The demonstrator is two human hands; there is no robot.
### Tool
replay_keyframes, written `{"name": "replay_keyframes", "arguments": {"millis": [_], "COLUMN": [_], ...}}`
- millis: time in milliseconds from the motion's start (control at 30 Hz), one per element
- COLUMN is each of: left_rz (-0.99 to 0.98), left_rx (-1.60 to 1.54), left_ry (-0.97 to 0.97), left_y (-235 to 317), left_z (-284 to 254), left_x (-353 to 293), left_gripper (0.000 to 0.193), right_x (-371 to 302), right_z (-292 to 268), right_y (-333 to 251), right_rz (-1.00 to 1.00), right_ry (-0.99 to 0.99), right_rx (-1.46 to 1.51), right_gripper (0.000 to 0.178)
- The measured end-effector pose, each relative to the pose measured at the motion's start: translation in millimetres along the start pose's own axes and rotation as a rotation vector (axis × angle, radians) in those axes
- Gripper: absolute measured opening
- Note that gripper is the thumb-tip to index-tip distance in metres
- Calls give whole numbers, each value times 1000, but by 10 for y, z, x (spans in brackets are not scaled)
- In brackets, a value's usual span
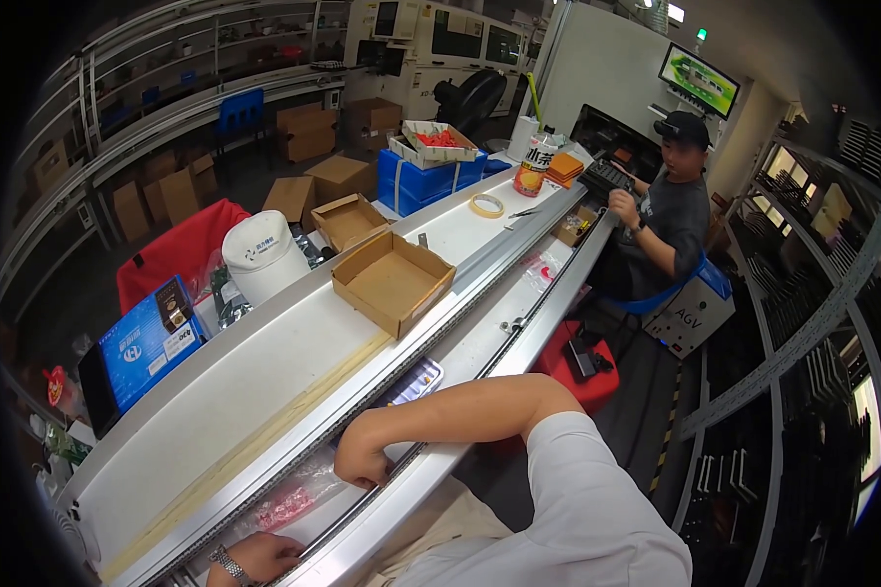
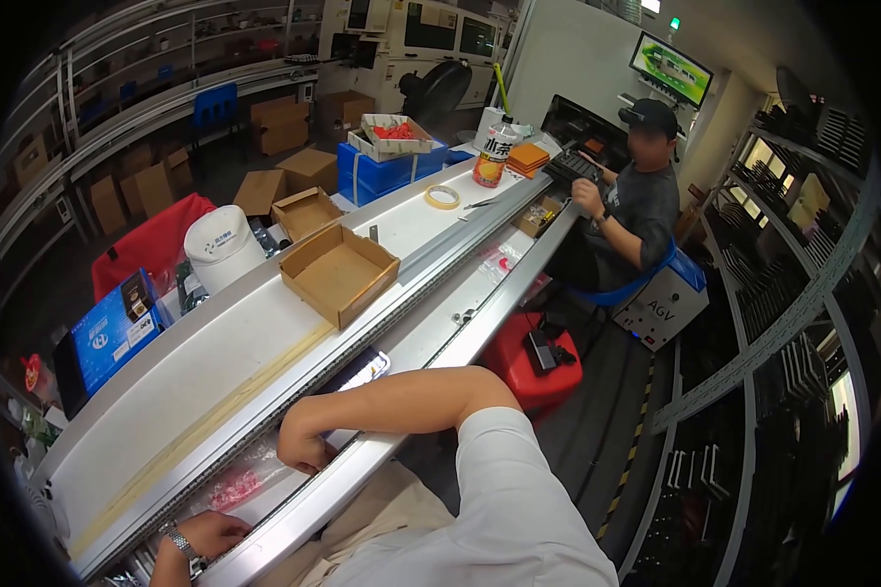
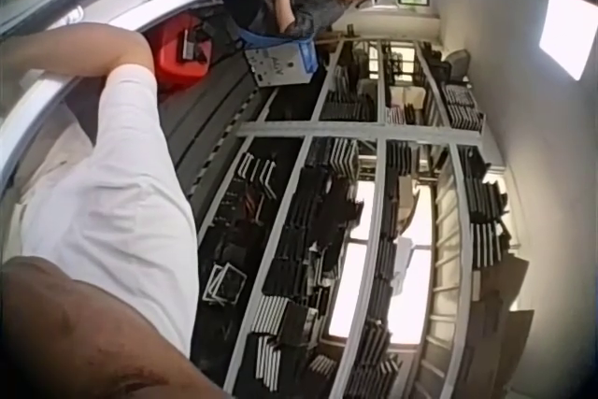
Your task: The person assembles electronic components by hand on a factory production line, connecting cables and power adapters to the components.
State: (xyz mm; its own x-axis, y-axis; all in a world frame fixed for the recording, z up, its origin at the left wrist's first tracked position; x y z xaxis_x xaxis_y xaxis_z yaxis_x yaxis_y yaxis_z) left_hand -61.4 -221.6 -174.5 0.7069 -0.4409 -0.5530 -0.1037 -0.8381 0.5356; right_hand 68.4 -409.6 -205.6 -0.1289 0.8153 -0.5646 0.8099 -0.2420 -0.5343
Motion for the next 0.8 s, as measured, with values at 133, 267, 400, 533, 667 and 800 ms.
{"name": "replay_keyframes", "arguments": {"millis": [133,267,400,533,667,800], "left_rz": [-29,-46,-47,-33,22,9], "left_rx": [49,59,27,-58,-212,-132], "left_ry": [10,14,15,12,54,73], "left_y": [104,111,111,104,61,-124], "left_z": [-55,-64,-71,-69,-13,72], "left_x": [-2,-2,-11,-27,-5,-8], "left_gripper": [27,27,27,27,27,26], "right_x": [-37,-33,8,82,67,-57], "right_z": [-68,-61,-13,72,144,-5], "right_y": [-112,-116,-49,65,114,-31], "right_rz": [-6,6,23,24,81,44], "right_ry": [30,52,58,38,-42,-35], "right_rx": [-132,-165,-139,-89,27,-15], "right_gripper": [7,9,9,9,10,10]}}
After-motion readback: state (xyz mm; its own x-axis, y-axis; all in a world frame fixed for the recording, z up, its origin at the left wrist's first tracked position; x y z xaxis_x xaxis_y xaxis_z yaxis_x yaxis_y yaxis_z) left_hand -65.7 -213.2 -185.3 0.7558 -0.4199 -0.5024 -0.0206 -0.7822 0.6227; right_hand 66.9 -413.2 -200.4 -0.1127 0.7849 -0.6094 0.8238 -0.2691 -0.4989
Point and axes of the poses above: each hand's wrist, its own x-axis towards the middle knuckle, its own z-axis out of the palm, y = z × x, the point moved 4 cm from there along x, towards the middle knuckle, and after that the axes turned 14 degrees about y, right-handed, at the moved point
